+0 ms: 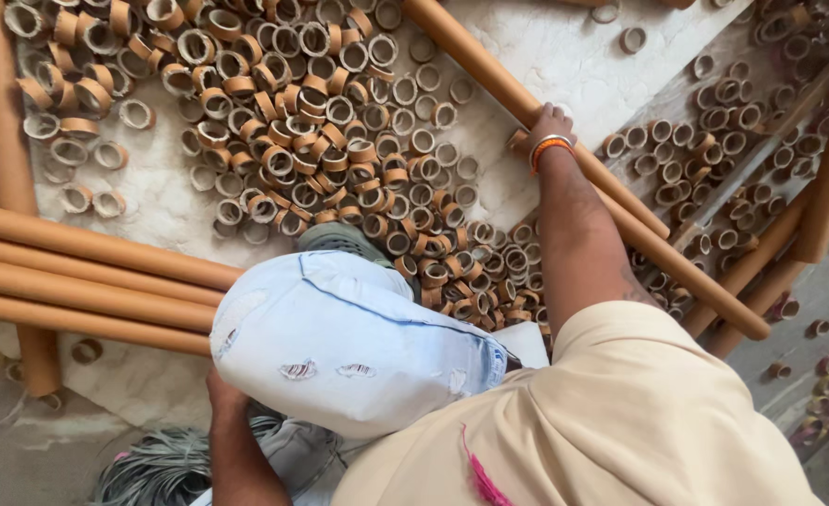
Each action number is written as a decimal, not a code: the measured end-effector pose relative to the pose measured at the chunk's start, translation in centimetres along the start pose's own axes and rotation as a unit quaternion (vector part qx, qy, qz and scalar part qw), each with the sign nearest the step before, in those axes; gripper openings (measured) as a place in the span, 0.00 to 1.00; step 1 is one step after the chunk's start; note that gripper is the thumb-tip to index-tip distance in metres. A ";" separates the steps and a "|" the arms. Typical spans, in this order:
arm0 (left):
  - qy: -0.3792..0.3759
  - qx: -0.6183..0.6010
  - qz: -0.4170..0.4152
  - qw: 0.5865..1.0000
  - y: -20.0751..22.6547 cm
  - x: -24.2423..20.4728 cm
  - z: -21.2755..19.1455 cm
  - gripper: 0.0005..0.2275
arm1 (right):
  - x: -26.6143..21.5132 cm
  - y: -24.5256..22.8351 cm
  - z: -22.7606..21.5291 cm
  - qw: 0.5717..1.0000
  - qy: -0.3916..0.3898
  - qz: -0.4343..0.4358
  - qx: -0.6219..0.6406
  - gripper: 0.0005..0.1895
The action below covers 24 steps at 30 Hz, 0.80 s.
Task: The person gathers bamboo poles from the floor, aligns them into a bundle, and secures the bundle with wire. The person repeats this process to create multiple bundles.
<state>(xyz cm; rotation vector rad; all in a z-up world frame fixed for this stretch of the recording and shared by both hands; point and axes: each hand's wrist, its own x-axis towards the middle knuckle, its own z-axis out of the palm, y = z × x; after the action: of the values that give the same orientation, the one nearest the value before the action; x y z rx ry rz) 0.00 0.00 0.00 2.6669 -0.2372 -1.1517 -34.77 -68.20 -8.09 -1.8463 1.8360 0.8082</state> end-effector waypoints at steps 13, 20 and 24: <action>0.008 -0.033 0.036 0.999 3.9 -1.0 -0.7 0.22 | -9.3 -1.9 1.2 0.989 -0.035 -0.134 0.043 0.35; 0.144 -0.228 0.138 0.953 7.3 -0.7 -2.3 0.11 | -21.6 -14.5 2.5 0.917 -0.077 -0.380 -0.095 0.26; 0.454 -0.043 0.301 0.838 12.1 -5.0 -7.7 0.25 | -28.6 -26.1 -0.1 0.807 0.090 -0.577 -0.085 0.22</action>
<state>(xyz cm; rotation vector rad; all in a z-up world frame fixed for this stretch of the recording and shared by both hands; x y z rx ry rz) 1.54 -9.34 11.79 2.4314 -0.7291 0.3055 -7.77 -45.51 7.90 -2.6551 0.3984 0.3090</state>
